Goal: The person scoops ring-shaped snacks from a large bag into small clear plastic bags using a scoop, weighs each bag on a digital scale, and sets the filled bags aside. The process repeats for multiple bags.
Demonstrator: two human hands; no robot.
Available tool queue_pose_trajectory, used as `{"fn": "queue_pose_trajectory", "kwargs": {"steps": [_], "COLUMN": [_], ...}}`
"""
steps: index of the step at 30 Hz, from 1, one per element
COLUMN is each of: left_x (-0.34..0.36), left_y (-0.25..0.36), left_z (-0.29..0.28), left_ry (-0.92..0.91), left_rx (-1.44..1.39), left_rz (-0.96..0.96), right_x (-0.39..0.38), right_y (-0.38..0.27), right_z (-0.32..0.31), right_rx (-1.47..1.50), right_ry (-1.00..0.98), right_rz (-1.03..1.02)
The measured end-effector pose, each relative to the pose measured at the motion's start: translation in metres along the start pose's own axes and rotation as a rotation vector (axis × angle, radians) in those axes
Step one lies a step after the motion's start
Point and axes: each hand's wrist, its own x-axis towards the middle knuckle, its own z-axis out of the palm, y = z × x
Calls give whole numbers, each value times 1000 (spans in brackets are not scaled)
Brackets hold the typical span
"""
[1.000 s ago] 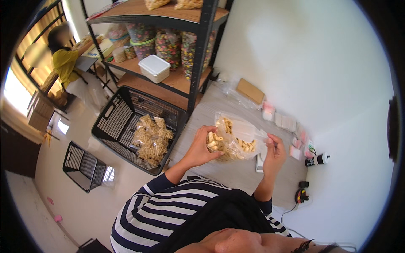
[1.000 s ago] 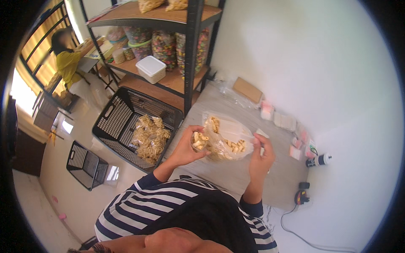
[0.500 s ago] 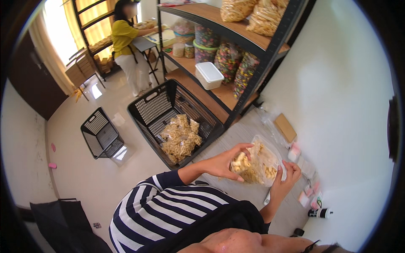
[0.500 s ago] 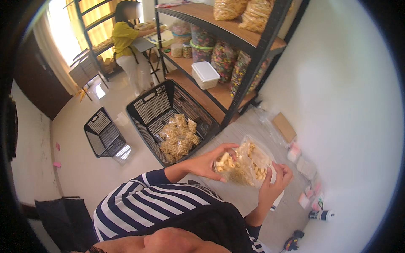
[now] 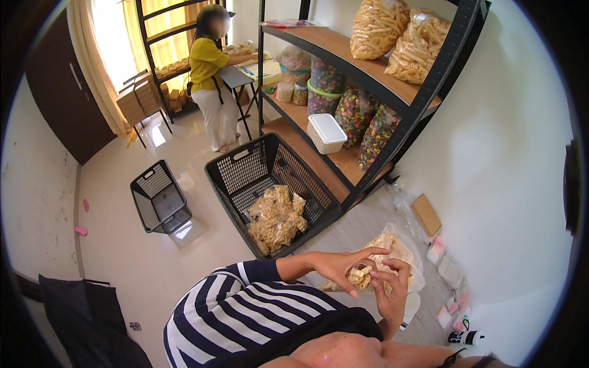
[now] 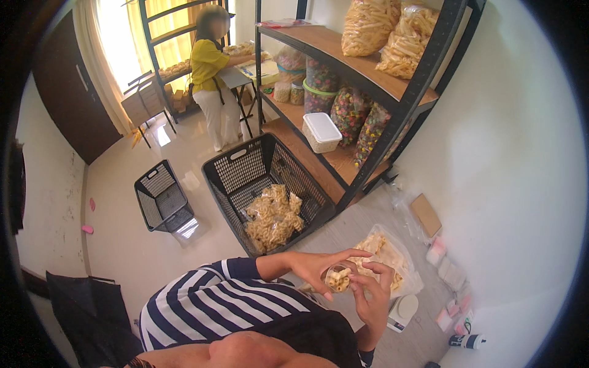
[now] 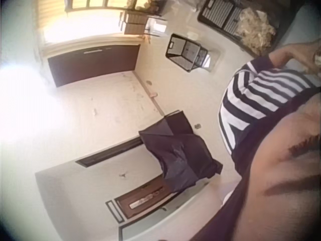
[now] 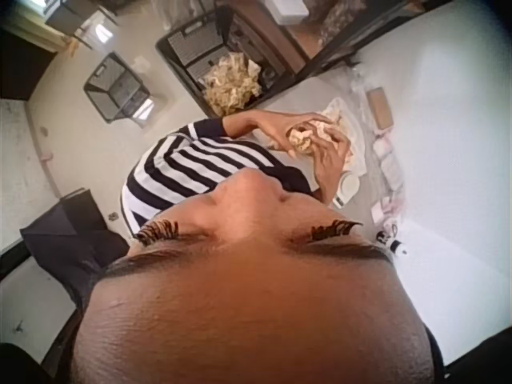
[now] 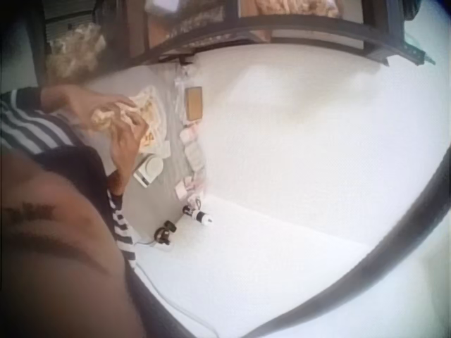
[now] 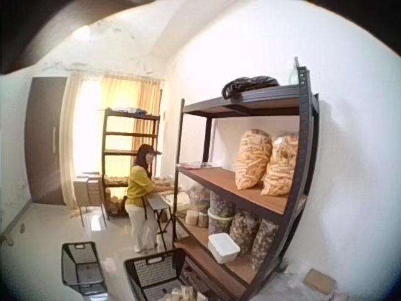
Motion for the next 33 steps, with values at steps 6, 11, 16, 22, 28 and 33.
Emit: {"fn": "queue_pose_trajectory", "kwargs": {"steps": [6, 11, 16, 22, 28, 33], "left_x": [2, 2, 9, 26, 46, 78], "left_y": [-12, -19, -2, -4, -8, -22], "left_z": [-2, 2, 15, 34, 56, 79], "left_ry": [-35, 34, 46, 168, 182, 139], "left_rx": [-15, -67, 98, 316, 282, 213], "left_rz": [48, -8, -95, -70, -112, -167], "right_x": [-14, -18, -22, -31, -47, -74], "right_y": [8, 3, 6, 8, 8, 18], "right_z": [1, -1, -15, -38, -72, -103], "right_rx": [90, 35, 1, -13, 3, 10], "right_ry": [26, 151, 280, 280, 203, 172], "right_rz": [58, 63, 59, 20, 11, 47]}}
